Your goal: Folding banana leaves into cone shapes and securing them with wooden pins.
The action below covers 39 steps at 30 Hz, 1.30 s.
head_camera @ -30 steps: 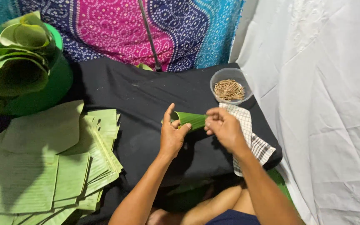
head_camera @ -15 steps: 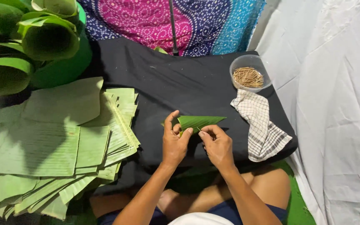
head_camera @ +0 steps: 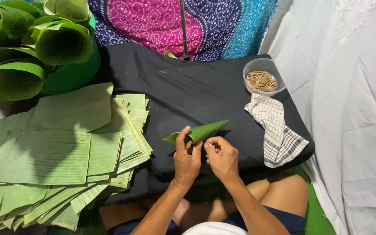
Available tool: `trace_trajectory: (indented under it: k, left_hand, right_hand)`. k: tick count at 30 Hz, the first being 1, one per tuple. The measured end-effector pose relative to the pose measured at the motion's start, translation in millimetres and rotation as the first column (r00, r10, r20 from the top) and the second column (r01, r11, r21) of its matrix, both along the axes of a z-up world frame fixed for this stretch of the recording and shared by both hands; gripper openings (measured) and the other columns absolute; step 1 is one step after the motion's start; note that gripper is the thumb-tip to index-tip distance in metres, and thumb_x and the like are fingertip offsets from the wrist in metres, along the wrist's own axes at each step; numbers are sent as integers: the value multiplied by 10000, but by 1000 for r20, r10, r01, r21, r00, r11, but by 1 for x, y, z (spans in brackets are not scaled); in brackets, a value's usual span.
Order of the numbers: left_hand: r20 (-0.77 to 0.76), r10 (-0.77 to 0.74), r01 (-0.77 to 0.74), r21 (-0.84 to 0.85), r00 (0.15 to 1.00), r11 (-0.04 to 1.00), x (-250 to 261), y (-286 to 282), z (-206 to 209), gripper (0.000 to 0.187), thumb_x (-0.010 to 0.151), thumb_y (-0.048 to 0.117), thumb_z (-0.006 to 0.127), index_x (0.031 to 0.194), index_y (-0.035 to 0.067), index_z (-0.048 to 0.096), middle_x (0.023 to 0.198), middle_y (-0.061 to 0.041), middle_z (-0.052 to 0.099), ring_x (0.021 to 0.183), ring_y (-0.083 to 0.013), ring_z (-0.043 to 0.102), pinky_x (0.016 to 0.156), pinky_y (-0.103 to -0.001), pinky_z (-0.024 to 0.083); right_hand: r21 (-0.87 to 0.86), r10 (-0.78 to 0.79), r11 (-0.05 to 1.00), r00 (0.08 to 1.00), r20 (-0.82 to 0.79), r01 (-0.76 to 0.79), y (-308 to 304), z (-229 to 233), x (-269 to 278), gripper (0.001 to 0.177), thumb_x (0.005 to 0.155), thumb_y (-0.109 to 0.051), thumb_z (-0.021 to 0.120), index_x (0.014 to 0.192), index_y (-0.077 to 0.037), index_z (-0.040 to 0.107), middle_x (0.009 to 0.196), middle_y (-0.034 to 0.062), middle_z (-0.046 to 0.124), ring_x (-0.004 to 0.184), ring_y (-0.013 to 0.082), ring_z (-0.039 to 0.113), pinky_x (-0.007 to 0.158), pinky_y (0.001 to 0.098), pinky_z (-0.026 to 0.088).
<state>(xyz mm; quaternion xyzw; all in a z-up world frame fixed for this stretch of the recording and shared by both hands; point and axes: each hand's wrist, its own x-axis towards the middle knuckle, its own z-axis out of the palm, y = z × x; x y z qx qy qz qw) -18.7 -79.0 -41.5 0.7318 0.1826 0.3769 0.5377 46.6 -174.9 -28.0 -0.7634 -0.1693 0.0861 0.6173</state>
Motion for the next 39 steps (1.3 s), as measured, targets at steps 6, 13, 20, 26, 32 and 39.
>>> trace_trajectory:
  k: [6,13,20,26,32,39]
  left_hand:
    - [37,-71,77,-221,997,972,0,-3,-1,599,954,-3,644,1483,58,371,1097,-156,771,951,-147,723,771,-279,590]
    - [293,-20,211,-637,956,742,11,4,10,701,953,-1,635,1542,33,256,1069,-161,692,953,-152,653,867,-291,540]
    - [244,-16,216,-821,970,528,8,9,11,742,891,25,685,1506,70,273,1083,-168,712,935,-174,682,869,-323,539]
    - [174,-59,181,-867,983,465,3,12,13,760,868,40,706,1498,88,284,1068,-165,723,893,-191,698,838,-343,554]
    - [141,-106,176,-839,984,516,2,15,13,760,853,35,724,1489,56,309,1056,-170,737,902,-187,699,840,-329,543]
    - [145,-145,201,-820,979,536,2,11,11,736,848,21,721,1470,22,327,1055,-185,745,923,-184,707,875,-319,549]
  right_hand:
    - [76,-15,997,997,-69,21,3,-2,2,91,908,-92,711,921,-4,726,726,-2,709,604,53,650,534,235,583]
    - [239,17,971,998,57,-30,0,-14,-2,85,947,-60,688,990,12,707,889,38,706,695,67,658,608,232,592]
    - [438,131,898,977,-168,-45,-4,-34,5,136,968,-25,638,1075,16,711,915,46,706,779,87,672,709,259,602]
    - [563,225,821,961,-162,-97,-8,-48,14,89,974,1,650,1053,12,688,899,61,696,782,110,676,718,276,599]
    - [559,274,820,943,-191,-125,-12,-28,14,72,955,10,660,1026,-3,652,887,53,682,766,112,680,700,277,610]
    - [582,291,810,911,-292,-72,-15,-32,15,87,935,4,684,998,-6,625,877,71,682,729,121,687,661,276,612]
